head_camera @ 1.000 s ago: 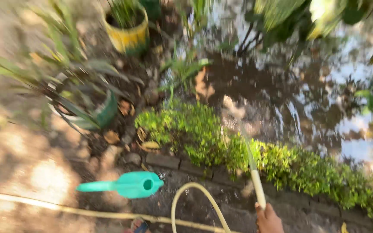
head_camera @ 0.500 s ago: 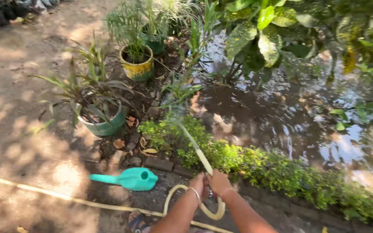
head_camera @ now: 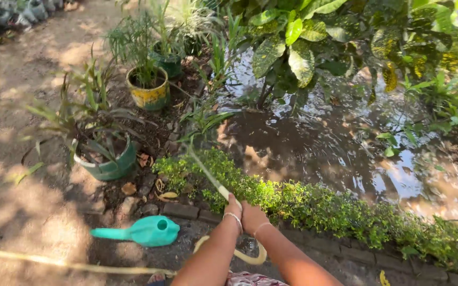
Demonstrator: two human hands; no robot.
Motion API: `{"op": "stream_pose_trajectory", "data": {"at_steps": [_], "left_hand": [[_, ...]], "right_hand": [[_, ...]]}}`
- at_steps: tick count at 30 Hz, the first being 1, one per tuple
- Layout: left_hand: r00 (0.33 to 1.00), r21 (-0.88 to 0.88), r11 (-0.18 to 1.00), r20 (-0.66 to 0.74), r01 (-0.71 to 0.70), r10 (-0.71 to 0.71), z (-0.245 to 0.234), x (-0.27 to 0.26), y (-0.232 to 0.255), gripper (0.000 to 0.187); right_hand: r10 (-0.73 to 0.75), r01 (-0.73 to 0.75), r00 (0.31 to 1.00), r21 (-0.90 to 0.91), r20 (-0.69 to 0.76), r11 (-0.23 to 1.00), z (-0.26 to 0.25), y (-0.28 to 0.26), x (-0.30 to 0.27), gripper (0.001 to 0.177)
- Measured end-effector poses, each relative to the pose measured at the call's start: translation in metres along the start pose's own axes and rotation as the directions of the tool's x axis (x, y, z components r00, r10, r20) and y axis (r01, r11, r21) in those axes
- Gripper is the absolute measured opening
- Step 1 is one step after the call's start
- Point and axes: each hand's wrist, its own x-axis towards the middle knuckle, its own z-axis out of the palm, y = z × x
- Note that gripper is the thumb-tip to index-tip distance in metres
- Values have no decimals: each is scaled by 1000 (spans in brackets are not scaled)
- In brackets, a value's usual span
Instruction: The person is watering garden plants using a hose and a watering can.
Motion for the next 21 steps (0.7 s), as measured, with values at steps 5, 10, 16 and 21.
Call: {"op": "stream_pose_trajectory", "data": {"at_steps": [5,10,16,21], "left_hand": [[993,57,998,-118,6,1,-18,-3,20,81],[975,72,997,-224,15,2,-37,2,41,76],[977,8,1000,-213,19,-16,-52,44,25,73],[969,162,983,-243,89,-48,-44,11,47,71]], "right_hand": [[0,1,1000,-88,9,996,4,-34,-4,51],[48,-45,998,-73,44,996,-4,-80,-6,52],[-15,13,1000,-89,-19,996,45,-52,23,31],[56,-57,998,-41,-35,998,26,-71,6,34]]}}
